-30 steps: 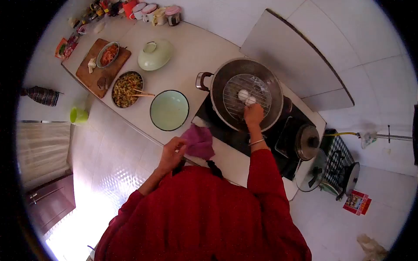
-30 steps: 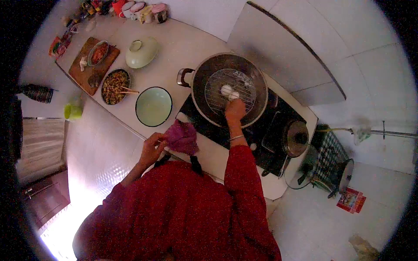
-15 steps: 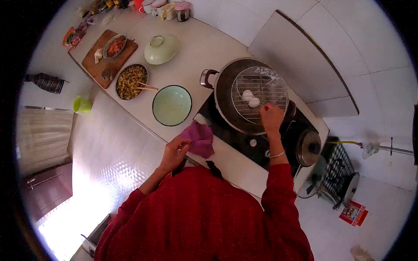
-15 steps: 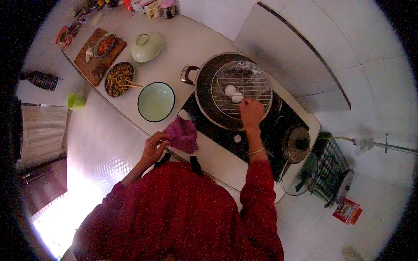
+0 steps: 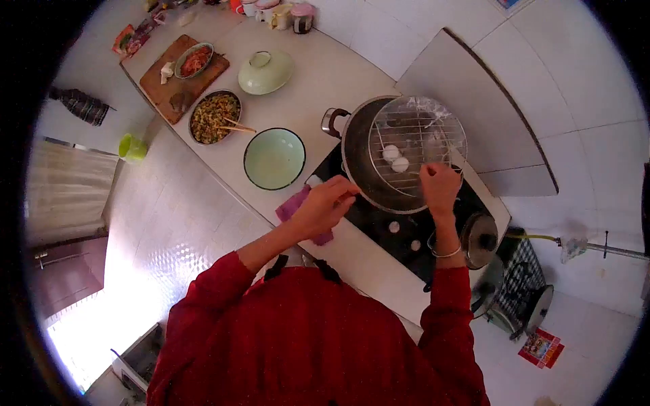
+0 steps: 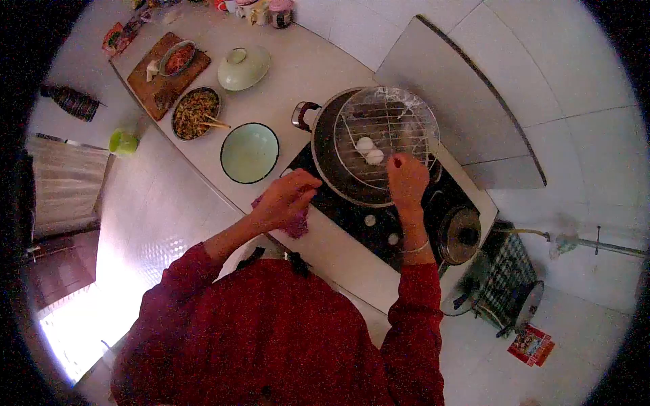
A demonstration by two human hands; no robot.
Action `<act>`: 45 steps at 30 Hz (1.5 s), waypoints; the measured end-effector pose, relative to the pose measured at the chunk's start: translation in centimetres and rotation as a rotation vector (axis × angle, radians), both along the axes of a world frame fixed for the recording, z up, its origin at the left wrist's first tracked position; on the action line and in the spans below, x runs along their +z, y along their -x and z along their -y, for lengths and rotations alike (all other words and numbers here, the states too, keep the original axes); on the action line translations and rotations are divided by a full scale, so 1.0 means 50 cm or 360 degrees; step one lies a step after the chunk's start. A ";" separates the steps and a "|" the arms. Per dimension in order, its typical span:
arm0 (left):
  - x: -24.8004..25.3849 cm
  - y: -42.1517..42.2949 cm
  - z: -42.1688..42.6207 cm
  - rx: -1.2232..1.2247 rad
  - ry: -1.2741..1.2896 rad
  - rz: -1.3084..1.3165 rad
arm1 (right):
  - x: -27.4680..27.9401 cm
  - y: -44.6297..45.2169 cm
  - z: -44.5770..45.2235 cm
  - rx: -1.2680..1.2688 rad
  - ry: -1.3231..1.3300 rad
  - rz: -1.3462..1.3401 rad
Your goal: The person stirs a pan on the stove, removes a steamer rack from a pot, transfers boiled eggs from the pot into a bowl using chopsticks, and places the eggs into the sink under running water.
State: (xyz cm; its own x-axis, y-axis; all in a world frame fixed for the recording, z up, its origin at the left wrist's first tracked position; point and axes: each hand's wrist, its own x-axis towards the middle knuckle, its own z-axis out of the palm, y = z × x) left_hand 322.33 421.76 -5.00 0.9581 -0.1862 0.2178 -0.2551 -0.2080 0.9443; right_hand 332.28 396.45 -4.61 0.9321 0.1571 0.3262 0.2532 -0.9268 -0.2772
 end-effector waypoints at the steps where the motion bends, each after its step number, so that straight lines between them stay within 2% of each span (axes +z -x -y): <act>1: 0.007 -0.007 0.007 0.0002 -0.0011 -0.0001 | 0.007 -0.001 -0.001 0.0013 0.0009 0.0026; 5: 0.004 -0.033 0.004 0.0231 -0.0042 -0.0048 | 0.061 0.000 -0.004 0.0037 -0.0192 -0.0101; 8: -0.017 -0.071 -0.025 0.0402 0.0201 -0.0381 | 0.098 -0.003 0.007 0.0078 -0.0290 -0.0218; 12: 0.001 -0.120 -0.042 0.0395 0.0481 -0.0355 | 0.142 -0.002 0.019 0.0141 -0.0300 -0.0248; 18: 0.036 -0.180 -0.012 0.0201 0.0451 -0.0427 | 0.164 -0.003 0.040 0.0150 -0.0423 -0.0340; 24: 0.023 -0.221 0.030 0.0236 0.0470 -0.0443 | 0.185 0.002 0.034 0.0136 -0.0331 -0.0345; 27: 0.007 -0.235 0.038 0.0101 0.0598 -0.0620 | 0.181 0.006 0.043 0.0149 -0.0285 -0.0308; 30: -0.008 -0.241 0.043 0.0215 0.0824 -0.0694 | 0.187 0.007 0.043 0.0148 -0.0280 -0.0263; 33: 0.004 -0.221 0.044 0.0845 0.0153 0.0070 | 0.167 0.006 0.056 0.0169 -0.0203 -0.0122; 35: 0.069 -0.207 0.074 0.0629 0.0077 0.0315 | 0.158 0.011 0.046 0.0143 -0.0128 -0.0104; 37: 0.085 -0.213 0.120 0.0429 -0.0017 0.0549 | 0.144 0.015 0.031 0.0126 -0.0102 -0.0112; 40: 0.074 -0.246 0.192 0.0445 -0.0481 0.0512 | 0.119 0.018 0.003 0.0090 -0.0035 -0.0097; 43: 0.071 -0.278 0.207 0.0211 -0.0957 -0.0039 | 0.089 0.015 -0.023 -0.0053 0.0106 -0.0252; 45: 0.027 -0.296 0.216 0.0249 -0.1046 -0.0052 | 0.062 0.014 -0.036 -0.0097 0.0106 -0.0293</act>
